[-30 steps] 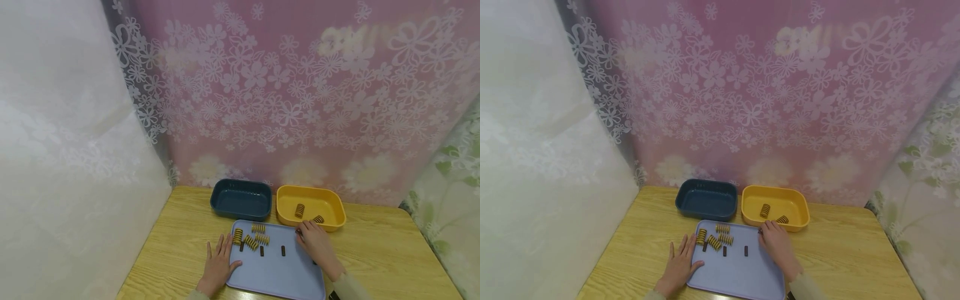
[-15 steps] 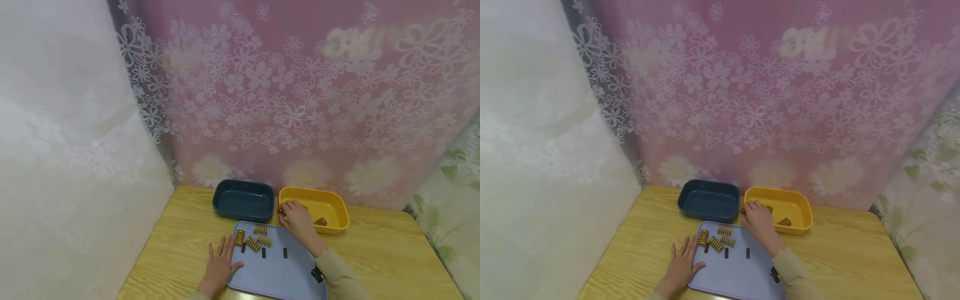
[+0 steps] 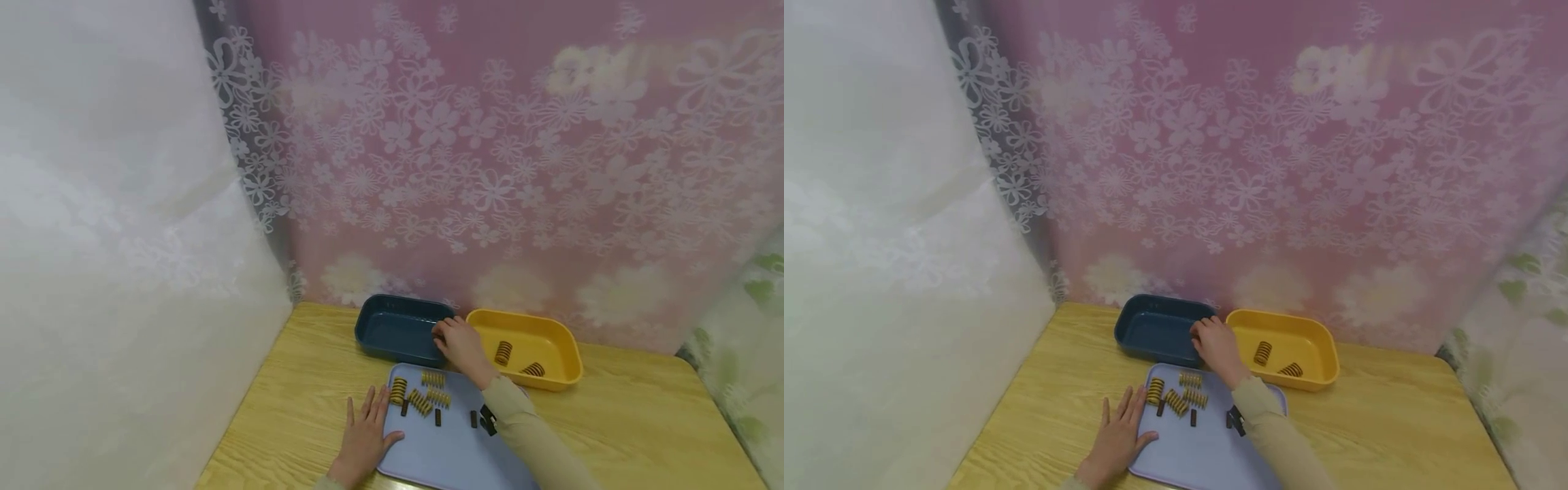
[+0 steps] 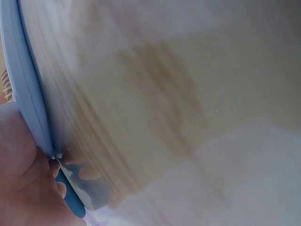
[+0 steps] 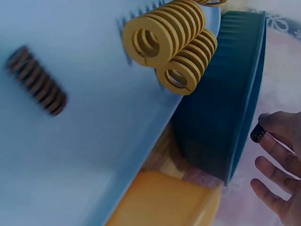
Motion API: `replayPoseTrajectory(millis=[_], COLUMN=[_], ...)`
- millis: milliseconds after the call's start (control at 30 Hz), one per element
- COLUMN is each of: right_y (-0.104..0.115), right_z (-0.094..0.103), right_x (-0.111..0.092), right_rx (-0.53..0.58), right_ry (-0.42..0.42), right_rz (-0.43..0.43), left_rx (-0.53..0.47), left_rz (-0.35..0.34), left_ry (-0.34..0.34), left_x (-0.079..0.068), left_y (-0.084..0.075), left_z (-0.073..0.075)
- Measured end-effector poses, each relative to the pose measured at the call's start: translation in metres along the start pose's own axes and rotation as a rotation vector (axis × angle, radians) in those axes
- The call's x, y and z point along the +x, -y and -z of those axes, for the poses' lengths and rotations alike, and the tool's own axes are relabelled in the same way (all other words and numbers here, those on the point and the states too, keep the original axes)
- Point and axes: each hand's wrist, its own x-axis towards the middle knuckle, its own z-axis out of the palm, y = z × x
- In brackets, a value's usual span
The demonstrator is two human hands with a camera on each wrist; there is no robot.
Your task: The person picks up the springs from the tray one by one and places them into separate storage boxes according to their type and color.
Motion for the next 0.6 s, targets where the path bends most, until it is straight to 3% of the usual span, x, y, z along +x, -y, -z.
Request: replayPoseTrajectory(millis=[167, 333, 500, 600], right_y=[0.003, 0.004, 0.005, 0.007], right_z=[-0.014, -0.024, -0.032, -0.036], right_x=[0.013, 0.019, 0.020, 0.021], right_rx=[0.018, 0.008, -0.048, -0.049], right_ry=[0.095, 0.184, 0.230, 0.276], right_rz=[-0.050, -0.096, -0.089, -0.086], left_rx=[0.001, 0.005, 0.002, -0.018], left_rz=[-0.008, -0.030, -0.022, -0.016], left_ry=[-0.015, -0.057, -0.068, -0.055], left_x=[0.000, 0.000, -0.001, -0.001], left_y=[0.002, 0.005, 0.009, 0.010], left_z=[0.001, -0.009, -0.021, -0.017])
